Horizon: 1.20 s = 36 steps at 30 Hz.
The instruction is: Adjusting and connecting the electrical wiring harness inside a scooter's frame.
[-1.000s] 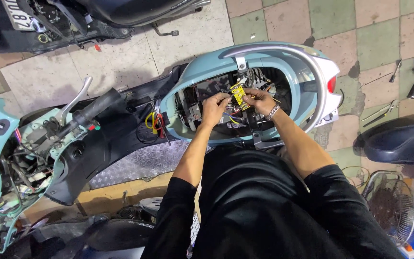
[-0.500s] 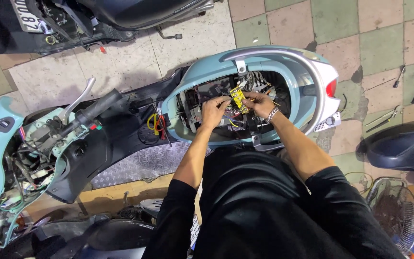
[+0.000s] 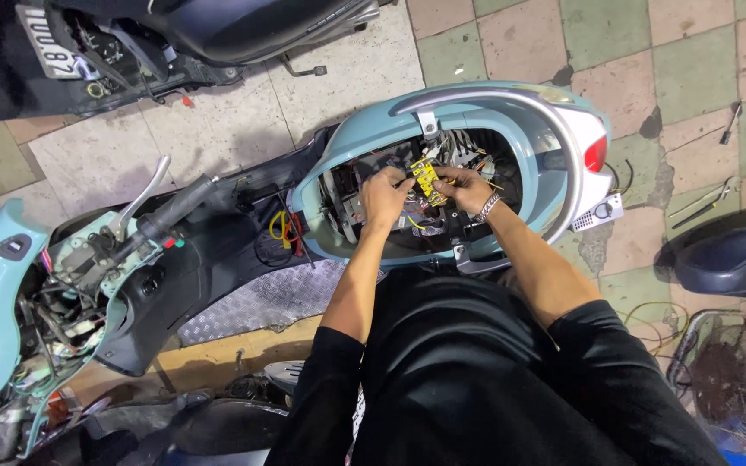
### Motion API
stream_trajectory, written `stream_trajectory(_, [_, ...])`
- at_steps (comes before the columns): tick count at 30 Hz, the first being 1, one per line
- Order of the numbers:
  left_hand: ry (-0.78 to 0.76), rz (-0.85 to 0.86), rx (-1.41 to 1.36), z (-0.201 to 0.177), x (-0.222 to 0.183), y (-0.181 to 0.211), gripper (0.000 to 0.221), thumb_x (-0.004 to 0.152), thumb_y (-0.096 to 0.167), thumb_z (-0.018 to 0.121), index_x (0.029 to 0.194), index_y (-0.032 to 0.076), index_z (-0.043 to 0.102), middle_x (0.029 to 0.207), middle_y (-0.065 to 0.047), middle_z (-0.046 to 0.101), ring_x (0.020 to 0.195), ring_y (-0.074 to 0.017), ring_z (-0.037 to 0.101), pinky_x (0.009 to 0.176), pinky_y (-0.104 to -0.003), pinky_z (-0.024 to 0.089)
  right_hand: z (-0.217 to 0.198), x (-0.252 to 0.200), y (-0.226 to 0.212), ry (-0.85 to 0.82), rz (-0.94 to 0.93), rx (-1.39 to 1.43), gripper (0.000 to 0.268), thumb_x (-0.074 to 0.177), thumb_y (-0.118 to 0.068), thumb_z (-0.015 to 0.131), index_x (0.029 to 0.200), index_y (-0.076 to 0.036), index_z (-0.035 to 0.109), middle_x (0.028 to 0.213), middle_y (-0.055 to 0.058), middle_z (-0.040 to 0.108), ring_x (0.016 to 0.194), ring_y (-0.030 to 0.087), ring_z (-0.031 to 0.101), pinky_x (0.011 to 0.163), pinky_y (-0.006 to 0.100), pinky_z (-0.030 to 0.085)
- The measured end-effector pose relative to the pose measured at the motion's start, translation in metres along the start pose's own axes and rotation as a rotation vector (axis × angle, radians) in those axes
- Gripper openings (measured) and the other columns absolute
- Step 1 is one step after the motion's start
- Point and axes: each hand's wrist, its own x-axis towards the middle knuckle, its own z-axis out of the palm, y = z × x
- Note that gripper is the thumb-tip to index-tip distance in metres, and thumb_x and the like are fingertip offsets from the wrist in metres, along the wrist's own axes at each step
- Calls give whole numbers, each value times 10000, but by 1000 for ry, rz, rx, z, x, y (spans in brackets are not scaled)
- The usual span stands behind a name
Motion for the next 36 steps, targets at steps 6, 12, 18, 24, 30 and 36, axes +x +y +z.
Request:
stream_trajectory(6, [204, 241, -48, 0, 0, -10, 500, 758, 266, 903, 1199, 204, 675, 1241, -108, 576, 1218, -374, 601, 1069, -470, 513, 0, -2, 4, 1, 34, 21, 393, 943, -184, 792, 1292, -31, 697, 902, 158, 712, 807, 200, 683, 665, 331, 603])
stream_trajectory(12, [-303, 260, -751, 21, 23, -51, 483, 920, -37, 708, 1389, -4, 599, 1313, -281, 649, 1279, -315, 584, 1105, -457, 463, -27, -33, -50, -105, 168, 14, 411, 999, -219, 693, 1353, -15, 645, 923, 262, 713, 774, 297, 735, 650, 363, 623])
stream_trajectory(18, [-327, 257, -731, 28, 37, -76, 463, 935, 33, 752, 1383, 40, 635, 1322, -205, 667, 1260, -219, 602, 1083, -395, 487, -77, -47, -16, 294, 210, -504, 288, 990, -364, 675, 1230, -221, 741, 1005, 95, 760, 1029, 333, 708, 922, 451, 553])
stream_trajectory(24, [-299, 279, -716, 15, 30, -60, 444, 976, 55, 713, 1405, 9, 607, 1371, -208, 632, 1290, -215, 573, 1117, -411, 464, -62, -52, 58, 288, 244, -717, 316, 898, -357, 695, 1205, -295, 742, 1037, 22, 765, 1038, 303, 722, 942, 416, 570])
stream_trajectory(30, [-280, 248, -716, 3, 17, -40, 416, 979, 100, 728, 1383, 50, 644, 1254, -123, 712, 1102, -116, 643, 896, -295, 589, -40, -72, 52, 317, 62, -879, 257, 880, -123, 674, 1131, -72, 688, 1034, 136, 688, 946, 389, 725, 791, 460, 632])
stream_trajectory(36, [-278, 231, -693, 9, 21, -39, 419, 973, 115, 731, 1380, 61, 650, 1196, -134, 735, 987, -121, 685, 769, -251, 611, -41, -47, 30, 366, -65, -965, 295, 909, 18, 602, 1197, -30, 644, 1118, 151, 622, 1107, 365, 652, 901, 418, 601])
